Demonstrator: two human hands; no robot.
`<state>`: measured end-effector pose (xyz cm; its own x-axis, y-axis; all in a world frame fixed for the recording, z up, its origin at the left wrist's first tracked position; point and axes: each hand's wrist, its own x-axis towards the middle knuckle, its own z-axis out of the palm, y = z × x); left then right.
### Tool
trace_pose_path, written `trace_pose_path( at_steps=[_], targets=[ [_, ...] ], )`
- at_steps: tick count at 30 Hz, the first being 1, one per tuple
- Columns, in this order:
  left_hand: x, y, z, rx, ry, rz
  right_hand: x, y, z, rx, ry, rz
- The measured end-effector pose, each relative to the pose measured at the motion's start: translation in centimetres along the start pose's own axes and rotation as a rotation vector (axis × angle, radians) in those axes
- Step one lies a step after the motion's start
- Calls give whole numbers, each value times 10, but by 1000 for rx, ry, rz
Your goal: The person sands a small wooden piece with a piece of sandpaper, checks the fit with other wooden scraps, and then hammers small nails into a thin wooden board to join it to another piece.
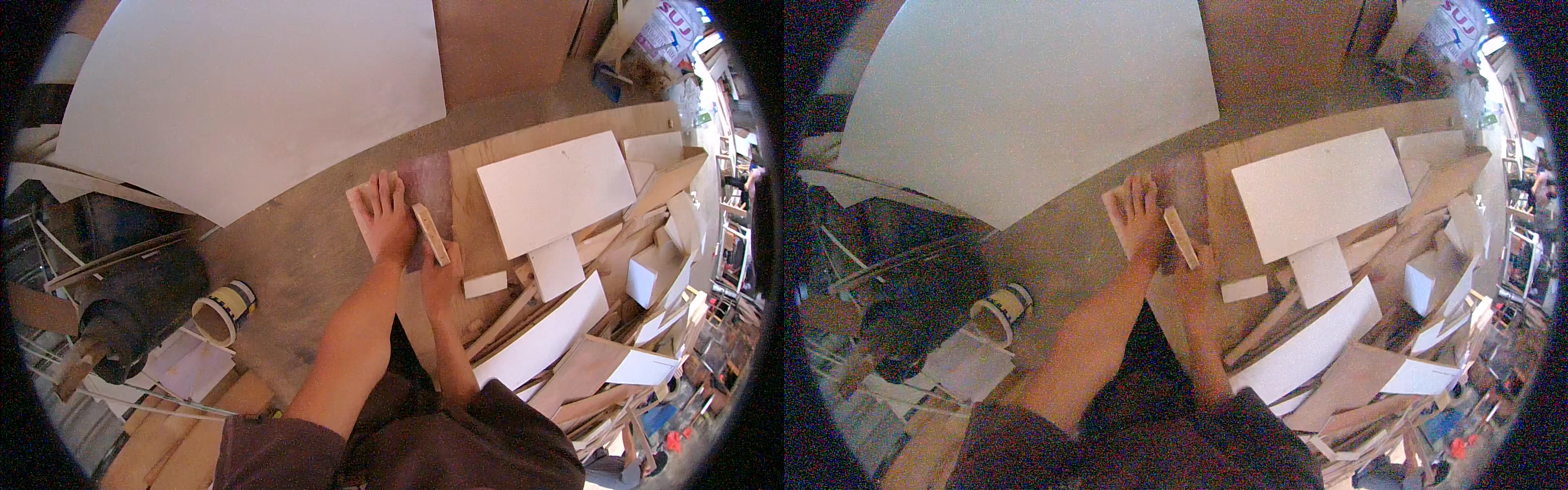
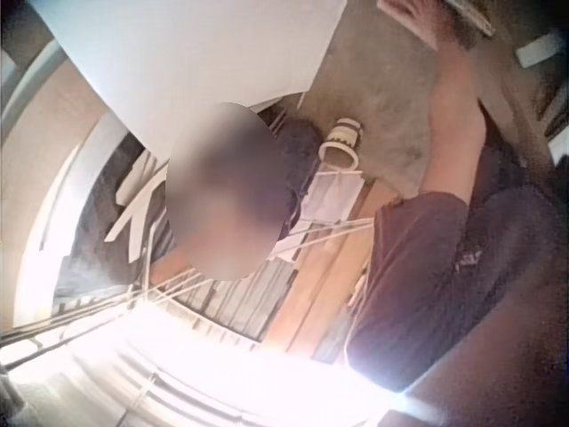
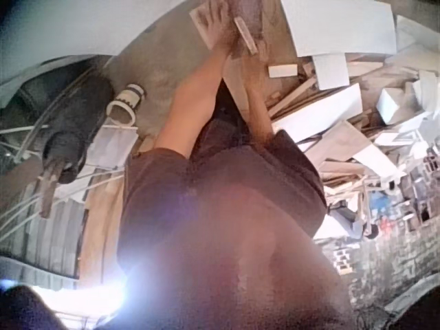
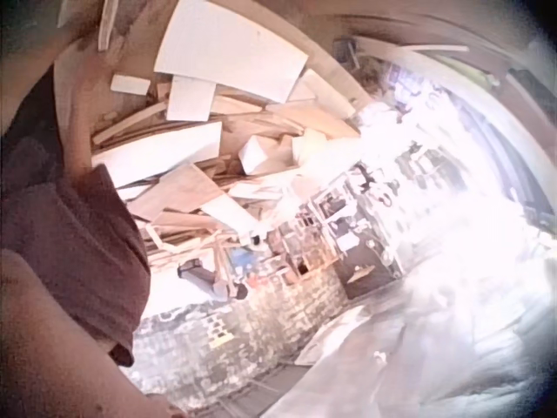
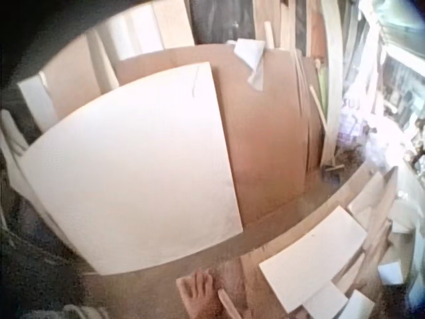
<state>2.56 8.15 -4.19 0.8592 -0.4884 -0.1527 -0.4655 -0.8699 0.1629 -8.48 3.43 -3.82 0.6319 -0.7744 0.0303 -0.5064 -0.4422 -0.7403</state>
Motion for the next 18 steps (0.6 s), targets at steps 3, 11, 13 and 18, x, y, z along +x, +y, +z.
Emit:
trace_pose_path(
  at_steps=[3, 11, 13, 18],
  targets=[
    [2, -1, -2, -47, 29, 4, 25, -19, 2, -47, 86, -27],
    [1, -9, 10, -5, 79, -9, 9, -8, -7, -48, 56, -57],
    [-2, -3, 4, 16, 33, -6, -12, -6, -13, -94, 61, 39],
    [7, 12, 4, 0, 71, 20, 91, -13, 22, -231, 258, -83]
  ],
)
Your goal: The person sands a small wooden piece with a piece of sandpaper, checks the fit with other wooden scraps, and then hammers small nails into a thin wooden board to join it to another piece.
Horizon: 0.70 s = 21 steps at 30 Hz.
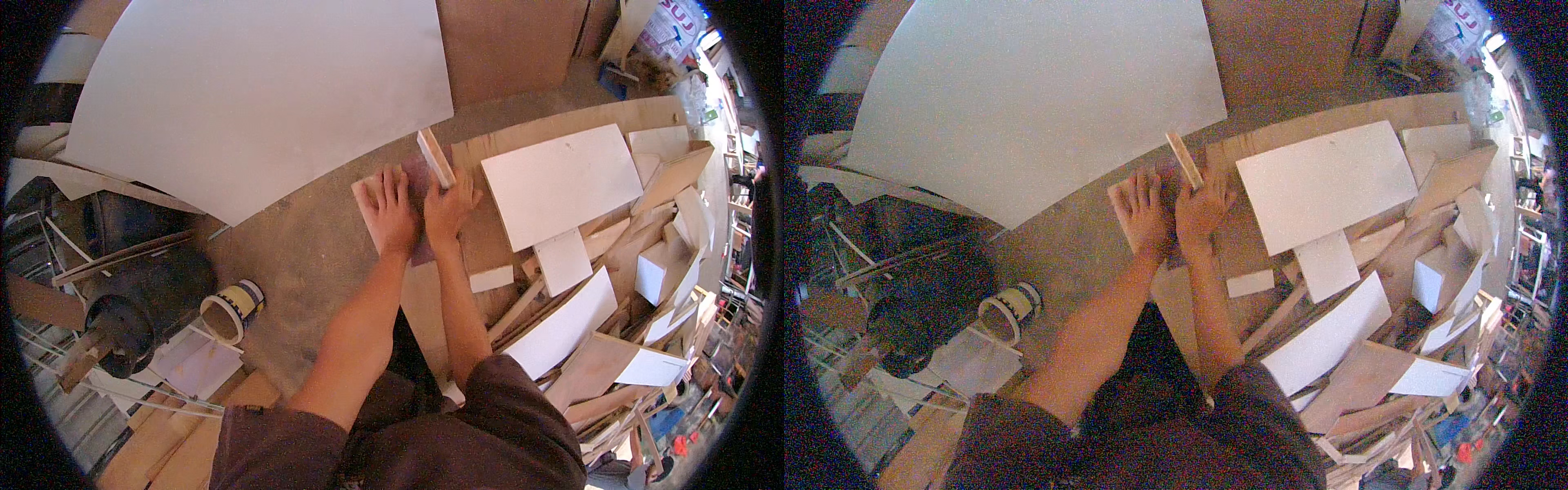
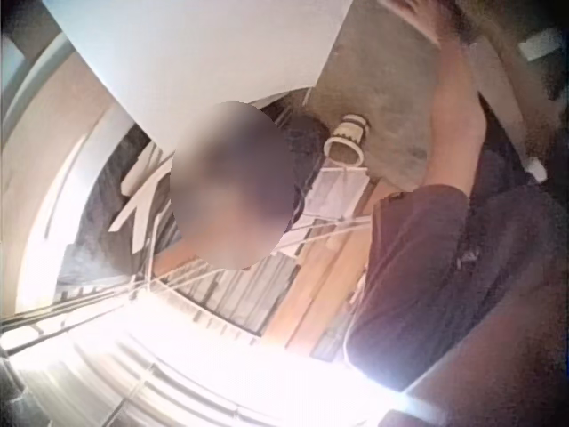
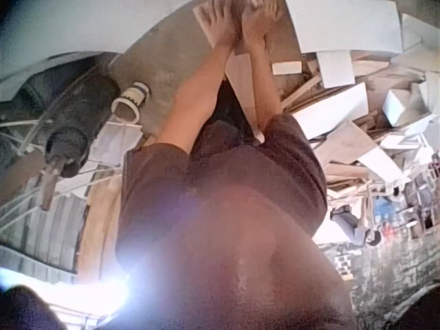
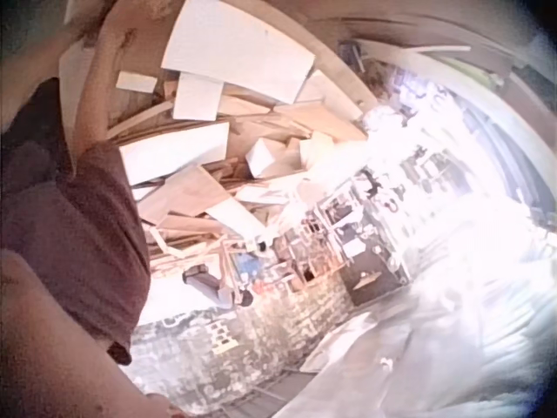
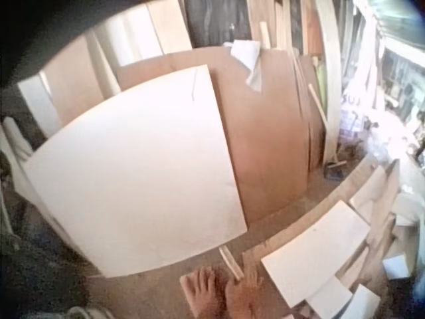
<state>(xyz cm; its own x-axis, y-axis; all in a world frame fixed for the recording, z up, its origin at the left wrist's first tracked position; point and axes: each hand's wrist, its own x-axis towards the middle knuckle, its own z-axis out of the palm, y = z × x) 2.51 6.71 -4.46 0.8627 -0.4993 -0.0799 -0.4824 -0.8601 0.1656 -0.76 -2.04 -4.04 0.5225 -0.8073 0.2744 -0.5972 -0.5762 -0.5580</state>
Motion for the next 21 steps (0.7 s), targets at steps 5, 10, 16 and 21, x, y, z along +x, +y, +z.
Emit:
trace_pose_path(
  at_steps=[5, 10, 16, 21],
  targets=[
    [-5, -17, 4, 7, 40, -30, -95, 12, -59, 125, -289, 109],
    [-1, -9, -3, 34, 30, -2, -61, -4, -51, 243, -321, 281],
    [-2, -4, 7, 66, -39, -10, -45, 12, -33, 97, -142, 132],
    [-1, -8, -6, 71, -73, -45, -69, 2, -52, 318, -204, 285]
  ],
)
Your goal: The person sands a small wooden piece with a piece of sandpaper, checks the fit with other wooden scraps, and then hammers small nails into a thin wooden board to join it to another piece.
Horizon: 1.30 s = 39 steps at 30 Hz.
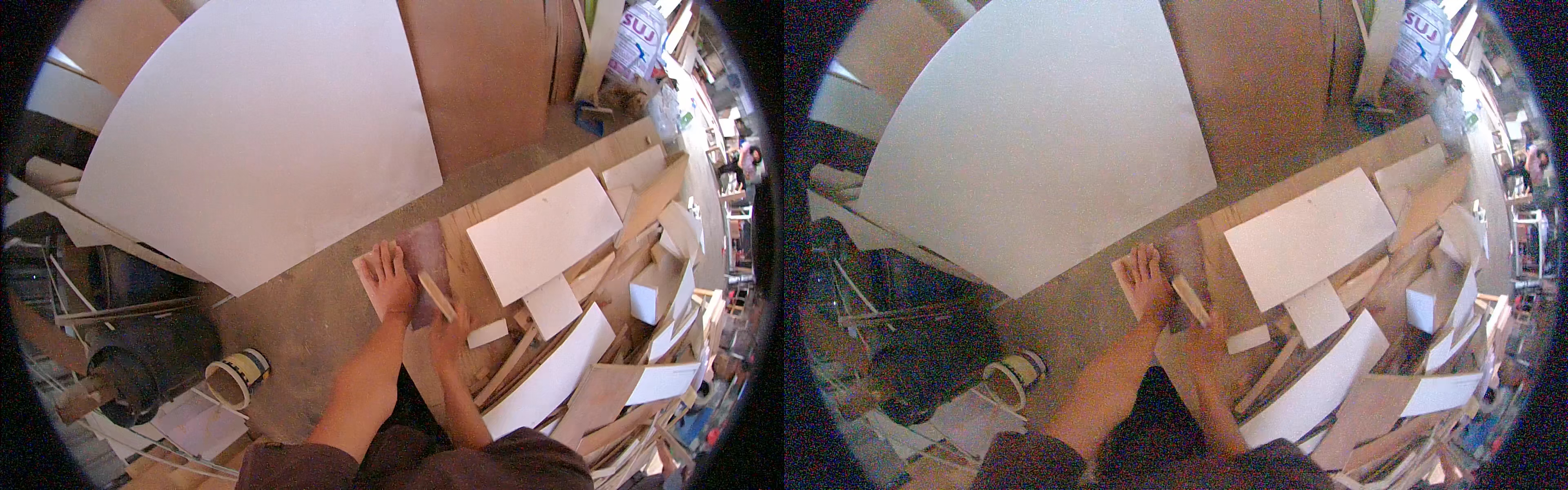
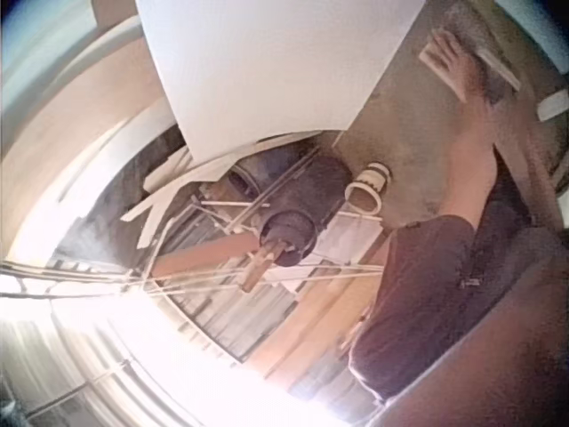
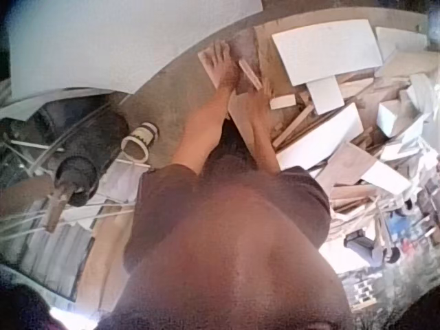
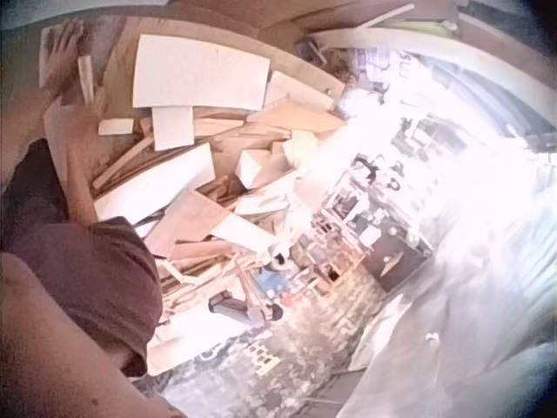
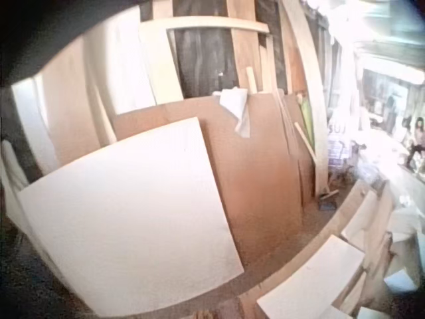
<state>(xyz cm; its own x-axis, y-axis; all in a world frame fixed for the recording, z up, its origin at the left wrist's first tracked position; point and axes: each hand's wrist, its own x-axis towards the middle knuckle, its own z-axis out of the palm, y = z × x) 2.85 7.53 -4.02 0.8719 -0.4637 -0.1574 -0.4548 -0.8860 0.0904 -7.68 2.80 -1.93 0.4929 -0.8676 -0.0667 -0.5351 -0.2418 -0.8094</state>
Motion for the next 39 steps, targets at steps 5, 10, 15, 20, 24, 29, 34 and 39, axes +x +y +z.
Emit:
trace_pose_path(
  at_steps=[5, 10, 15, 20, 24, 29, 34, 39],
  targets=[
    [0, 7, 6, -138, 15, 11, 60, -20, 20, -288, 149, -180],
    [-4, -7, -3, -21, 79, -6, -32, 21, -15, -213, -26, -111],
    [-3, 2, 4, -56, 126, 41, 16, 7, 10, -133, 60, -21],
    [-5, -7, 10, -125, 159, 47, 15, -10, 13, -303, 188, -248],
    [-3, 5, -10, -155, 30, 20, -36, 25, -8, -137, 83, -6],
    [-1, 3, 7, -87, 107, 65, 30, -18, 19, -156, 135, 35],
    [-4, -3, -5, -164, 32, -4, -19, 1, 14, -273, 157, -68],
    [-5, -1, 4, -50, 87, 41, -13, 7, 19, -242, 97, 16]
  ],
)
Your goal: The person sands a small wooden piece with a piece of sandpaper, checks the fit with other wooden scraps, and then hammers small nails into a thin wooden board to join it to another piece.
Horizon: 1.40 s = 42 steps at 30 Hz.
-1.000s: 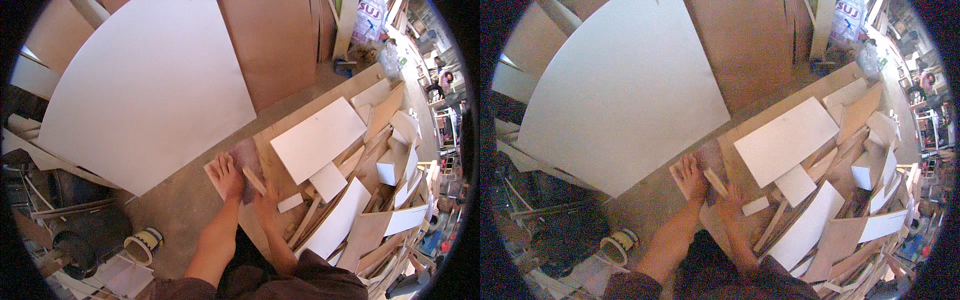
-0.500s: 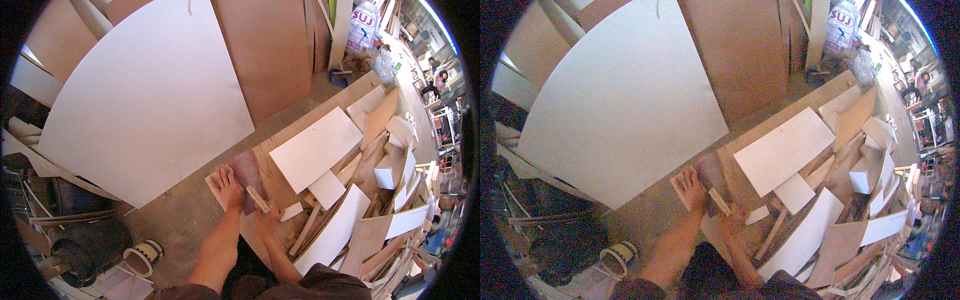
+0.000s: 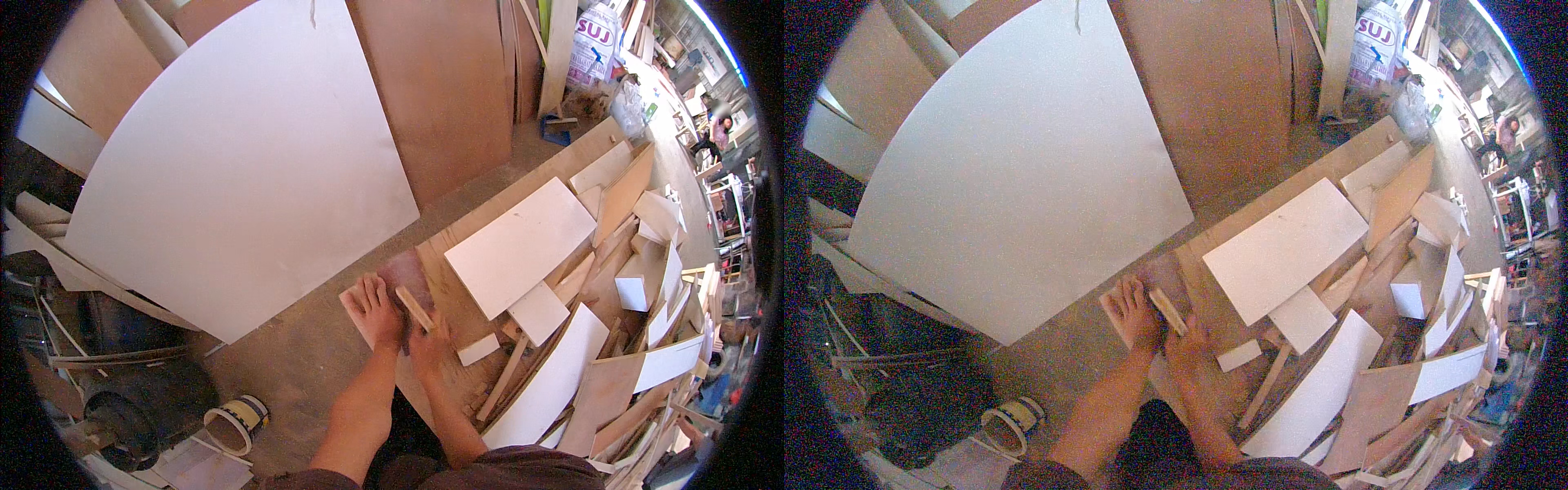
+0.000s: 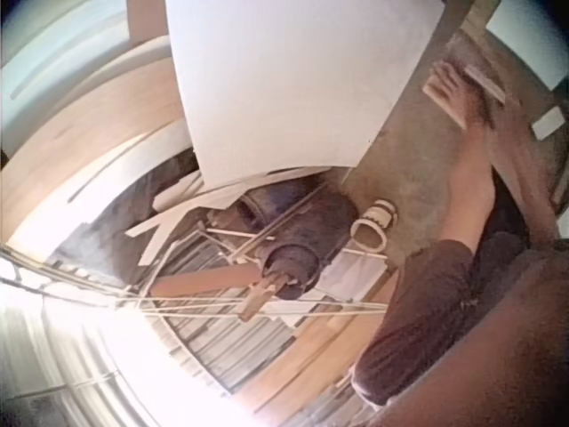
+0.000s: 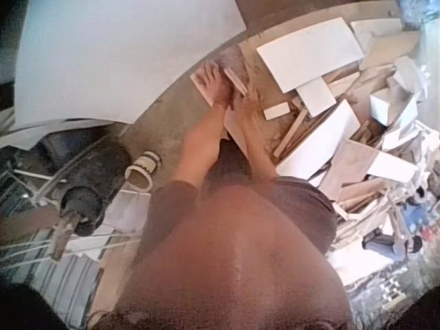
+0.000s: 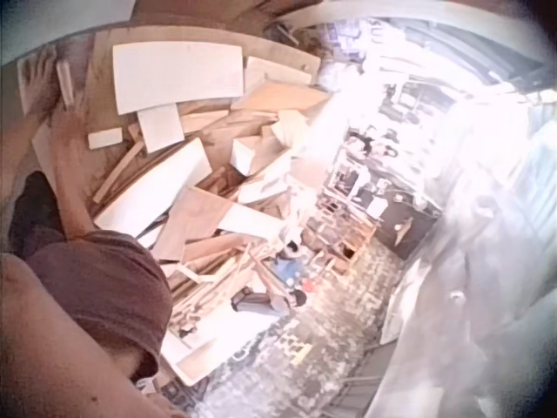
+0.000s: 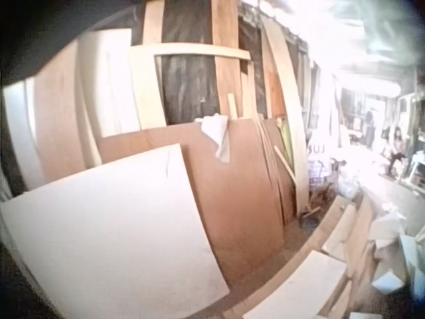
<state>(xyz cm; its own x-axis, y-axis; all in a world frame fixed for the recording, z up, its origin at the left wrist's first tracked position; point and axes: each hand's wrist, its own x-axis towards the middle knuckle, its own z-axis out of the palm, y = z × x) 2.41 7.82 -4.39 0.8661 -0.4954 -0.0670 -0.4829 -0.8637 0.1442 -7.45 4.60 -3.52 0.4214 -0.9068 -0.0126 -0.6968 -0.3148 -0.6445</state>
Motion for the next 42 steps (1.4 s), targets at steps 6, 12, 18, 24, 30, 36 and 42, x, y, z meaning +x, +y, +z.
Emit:
trace_pose_path(
  at_steps=[6, 12, 18, 24, 30, 36, 42],
  targets=[
    [-1, -9, 5, -41, 95, 9, 18, -11, 1, -108, -28, -136],
    [-1, -2, -2, 50, 11, 5, 6, -10, -10, -10, -56, -48],
    [0, -5, 5, -29, 9, -14, 12, -2, -6, -32, -44, -119],
    [-1, 3, -8, 30, -24, -8, 15, -9, -17, -30, -45, -104],
    [1, -10, 8, -4, 41, -18, 24, -18, -7, -42, -69, -158],
    [-3, -4, -4, 45, -33, -15, -3, -2, -23, -11, -152, -29],
    [0, 4, 3, -103, 64, 38, 56, -20, 2, -113, 33, -193]
  ],
)
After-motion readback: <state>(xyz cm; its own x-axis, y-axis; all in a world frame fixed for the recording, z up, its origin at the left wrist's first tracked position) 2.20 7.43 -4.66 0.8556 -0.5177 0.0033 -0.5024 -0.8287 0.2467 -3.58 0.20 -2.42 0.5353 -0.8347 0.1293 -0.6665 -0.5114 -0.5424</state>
